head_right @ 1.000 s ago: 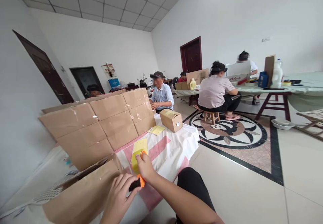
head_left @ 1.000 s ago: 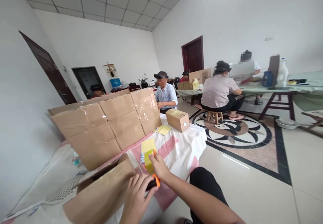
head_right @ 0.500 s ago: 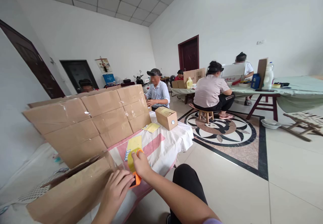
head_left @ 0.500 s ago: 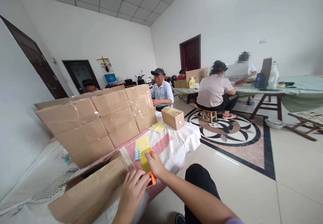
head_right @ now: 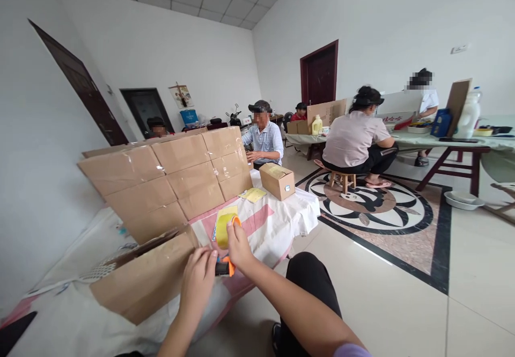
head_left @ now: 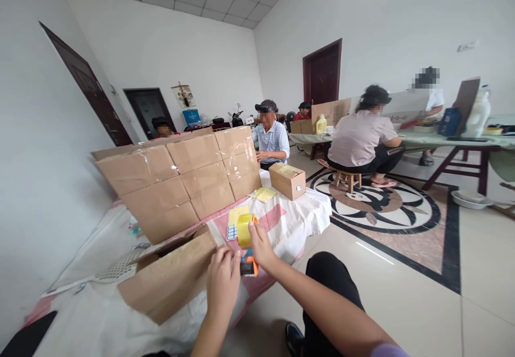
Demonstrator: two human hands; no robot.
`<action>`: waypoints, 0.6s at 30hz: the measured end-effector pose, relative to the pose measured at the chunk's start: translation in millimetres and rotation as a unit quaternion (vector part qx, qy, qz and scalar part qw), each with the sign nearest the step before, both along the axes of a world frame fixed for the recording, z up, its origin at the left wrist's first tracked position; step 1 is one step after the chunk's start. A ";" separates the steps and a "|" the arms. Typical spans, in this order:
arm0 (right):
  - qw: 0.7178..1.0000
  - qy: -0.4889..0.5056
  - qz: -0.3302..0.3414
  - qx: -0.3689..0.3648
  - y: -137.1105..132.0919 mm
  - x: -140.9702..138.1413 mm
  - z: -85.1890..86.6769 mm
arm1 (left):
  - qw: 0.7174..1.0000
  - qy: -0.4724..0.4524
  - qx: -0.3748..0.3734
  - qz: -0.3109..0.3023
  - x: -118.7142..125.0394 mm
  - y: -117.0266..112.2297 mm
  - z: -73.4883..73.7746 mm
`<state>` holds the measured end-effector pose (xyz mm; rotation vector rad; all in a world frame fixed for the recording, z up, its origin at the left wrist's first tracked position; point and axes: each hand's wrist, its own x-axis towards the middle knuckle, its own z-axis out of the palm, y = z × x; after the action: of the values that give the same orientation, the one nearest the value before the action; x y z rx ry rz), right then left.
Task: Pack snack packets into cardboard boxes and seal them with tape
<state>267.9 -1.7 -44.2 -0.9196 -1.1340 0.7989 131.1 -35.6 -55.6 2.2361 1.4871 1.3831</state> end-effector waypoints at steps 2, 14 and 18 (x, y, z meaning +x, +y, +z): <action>0.999 -0.014 0.001 0.034 -0.5 -1.7 1.1 | 0.995 -0.078 -0.062 -0.032 1.1 4.0 -5.3; 0.992 -0.049 -0.107 0.044 37.4 11.2 -4.1 | 0.911 -0.284 -0.273 -0.122 8.6 -7.1 12.8; 0.989 0.018 -0.148 -0.014 44.5 34.1 10.6 | 0.883 -0.286 -0.341 -0.149 16.3 -11.2 2.5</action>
<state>302.0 42.9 -33.6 -1.0638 -0.9299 0.5871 147.4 -46.9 -53.1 1.3797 1.1124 1.0531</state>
